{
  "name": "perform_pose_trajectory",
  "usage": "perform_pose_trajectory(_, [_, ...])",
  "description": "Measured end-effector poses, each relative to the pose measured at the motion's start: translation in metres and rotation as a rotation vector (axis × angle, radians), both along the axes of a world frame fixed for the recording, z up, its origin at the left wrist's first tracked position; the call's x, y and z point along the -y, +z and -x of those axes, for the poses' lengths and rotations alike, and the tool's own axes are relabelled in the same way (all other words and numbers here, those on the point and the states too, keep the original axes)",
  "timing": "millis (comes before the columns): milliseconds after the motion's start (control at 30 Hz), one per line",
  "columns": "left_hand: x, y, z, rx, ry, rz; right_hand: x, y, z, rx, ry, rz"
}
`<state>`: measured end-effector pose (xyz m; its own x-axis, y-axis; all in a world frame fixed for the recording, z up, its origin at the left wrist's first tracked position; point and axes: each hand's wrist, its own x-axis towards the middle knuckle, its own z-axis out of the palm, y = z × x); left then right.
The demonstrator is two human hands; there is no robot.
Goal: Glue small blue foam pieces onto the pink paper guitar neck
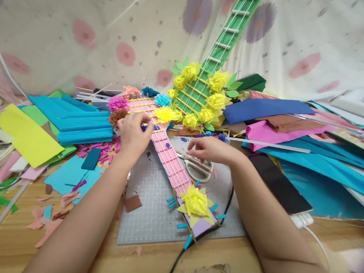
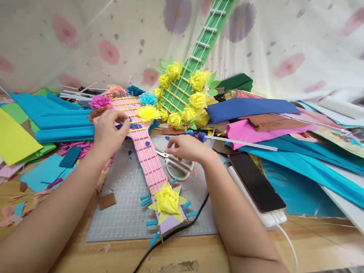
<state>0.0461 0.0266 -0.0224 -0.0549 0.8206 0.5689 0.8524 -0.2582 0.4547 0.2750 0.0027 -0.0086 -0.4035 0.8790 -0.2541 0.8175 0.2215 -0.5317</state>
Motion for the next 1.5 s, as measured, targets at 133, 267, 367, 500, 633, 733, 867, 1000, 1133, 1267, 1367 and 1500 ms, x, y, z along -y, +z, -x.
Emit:
perform_pose_trajectory(133, [0.012, -0.002, -0.02, -0.151, -0.155, 0.195, 0.011, 0.012, -0.032, 0.09, -0.049, 0.206])
perform_pose_trajectory(267, [0.017, -0.005, -0.02, -0.284, -0.237, 0.282, 0.019, 0.007, -0.059, 0.246, -0.071, 0.232])
perform_pose_trajectory(367, [0.018, -0.007, -0.016, -0.332, -0.245, 0.313, 0.02, 0.001, -0.072, 0.438, -0.16, 0.109])
perform_pose_trajectory(500, [0.018, -0.011, -0.015, -0.367, -0.241, 0.328, 0.014, -0.01, -0.079, 0.493, -0.374, -0.086])
perform_pose_trajectory(633, [0.019, -0.015, -0.019, -0.333, -0.235, 0.356, 0.007, -0.023, -0.075, 0.325, -0.401, -0.224])
perform_pose_trajectory(733, [0.02, -0.015, -0.022, -0.243, -0.2, 0.4, 0.002, -0.035, -0.07, 0.124, -0.399, -0.231])
perform_pose_trajectory(867, [0.018, -0.014, -0.024, -0.085, -0.199, 0.391, -0.002, -0.05, -0.068, -0.068, -0.538, -0.204])
perform_pose_trajectory(1000, [0.011, -0.014, -0.018, 0.135, -0.301, 0.401, -0.005, -0.052, -0.067, -0.391, -0.641, -0.217])
perform_pose_trajectory(1133, [0.002, -0.013, -0.007, 0.384, -0.32, 0.474, -0.004, -0.033, -0.049, -0.725, -0.588, -0.25])
perform_pose_trajectory(1267, [0.0, -0.01, 0.0, 0.616, -0.303, 0.62, 0.0, -0.022, -0.017, -0.773, -0.397, -0.196])
perform_pose_trajectory(1367, [0.001, -0.007, 0.001, 0.68, -0.268, 0.712, 0.003, -0.028, 0.0, -0.66, -0.319, -0.198])
perform_pose_trajectory(1500, [0.005, -0.005, -0.001, 0.623, -0.228, 0.756, 0.004, -0.037, 0.001, -0.546, -0.28, -0.256])
